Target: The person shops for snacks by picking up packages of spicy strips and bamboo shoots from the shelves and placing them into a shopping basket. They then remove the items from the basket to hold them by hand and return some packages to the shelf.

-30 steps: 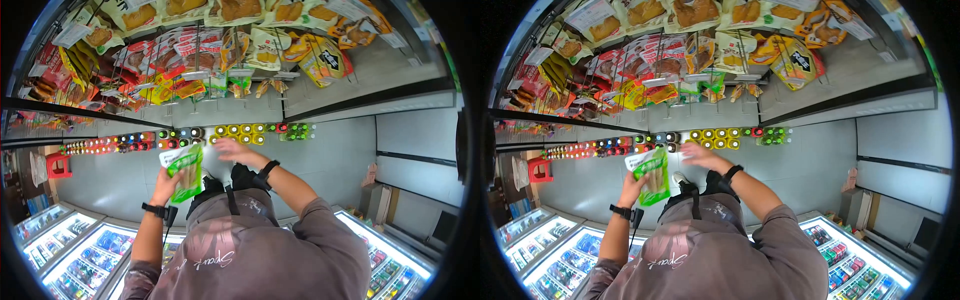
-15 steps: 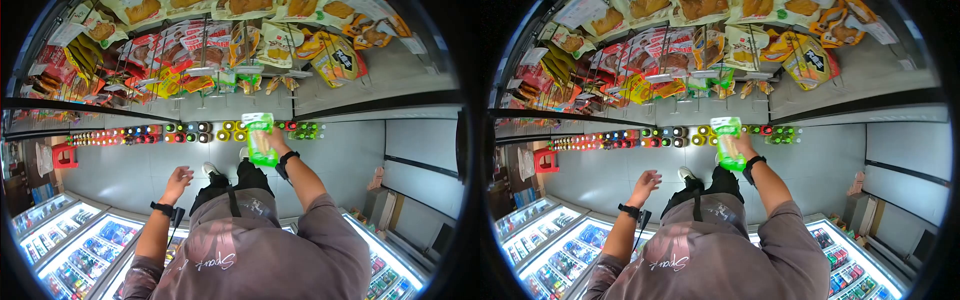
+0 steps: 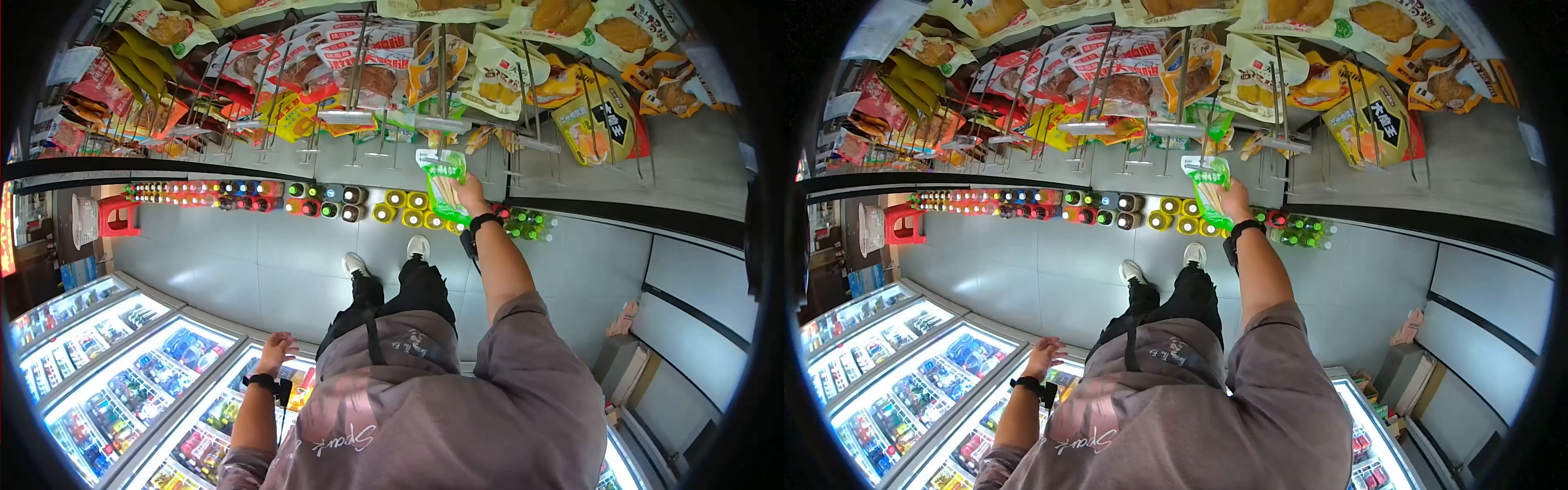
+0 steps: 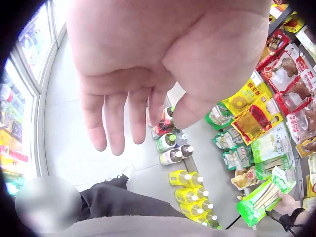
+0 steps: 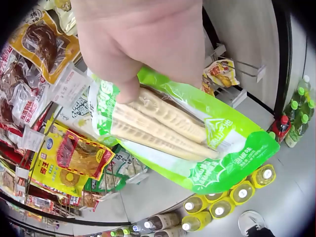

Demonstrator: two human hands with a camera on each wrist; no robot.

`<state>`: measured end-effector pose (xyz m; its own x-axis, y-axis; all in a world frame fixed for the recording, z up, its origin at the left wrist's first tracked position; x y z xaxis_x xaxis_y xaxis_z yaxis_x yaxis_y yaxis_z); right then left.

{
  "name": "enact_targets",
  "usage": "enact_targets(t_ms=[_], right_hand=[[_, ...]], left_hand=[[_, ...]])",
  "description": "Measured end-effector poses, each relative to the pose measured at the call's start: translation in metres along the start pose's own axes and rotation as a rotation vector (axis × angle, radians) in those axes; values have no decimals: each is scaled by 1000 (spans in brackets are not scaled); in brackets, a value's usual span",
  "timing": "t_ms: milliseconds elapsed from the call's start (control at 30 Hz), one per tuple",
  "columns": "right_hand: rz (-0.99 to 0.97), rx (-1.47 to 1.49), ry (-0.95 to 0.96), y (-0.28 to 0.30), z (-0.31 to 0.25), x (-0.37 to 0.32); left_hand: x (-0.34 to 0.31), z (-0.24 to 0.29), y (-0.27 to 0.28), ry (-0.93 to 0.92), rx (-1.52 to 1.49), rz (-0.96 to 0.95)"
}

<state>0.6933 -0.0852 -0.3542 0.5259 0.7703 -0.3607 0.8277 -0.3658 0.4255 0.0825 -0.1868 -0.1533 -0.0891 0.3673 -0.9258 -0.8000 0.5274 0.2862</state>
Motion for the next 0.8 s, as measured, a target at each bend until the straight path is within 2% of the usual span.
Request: enact_targets(t_ms=[33, 100, 167, 300, 467, 500, 567, 700, 800], right_hand=[[6, 49, 32, -5, 23, 4], [-18, 100, 25, -3, 28, -3], [-57, 202, 3, 2, 25, -10], [-76, 142, 21, 4, 24, -2], [-82, 259, 42, -1, 17, 13], [-86, 259, 42, 1, 9, 11], [-83, 269, -127, 6, -15, 5], [-152, 345, -112, 0, -6, 24], [-88, 429, -64, -3, -10, 42]], left_hand=[[2, 0, -1, -2, -3, -1], [6, -2, -3, 1, 30, -34], [8, 6, -6, -13, 42, -35], [9, 32, -8, -59, 42, -29], [7, 52, -11, -105, -1, -3], [7, 51, -11, -103, -4, -1], [9, 48, -11, -103, -29, -4], [11, 25, -11, -75, 4, 1], [12, 5, -12, -44, -6, -8]])
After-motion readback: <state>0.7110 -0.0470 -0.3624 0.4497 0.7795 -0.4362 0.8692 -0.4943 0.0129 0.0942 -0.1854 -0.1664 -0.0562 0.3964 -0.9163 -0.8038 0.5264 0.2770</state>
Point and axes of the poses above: each hand's wrist, its own x-axis towards the middle knuckle, its own y-axis out of the back of the hand, z = x × y, the point moved 1 cm from there along x, towards the middle knuckle, and after that the axes turned 11 degrees about x, right-handed, at the moved point
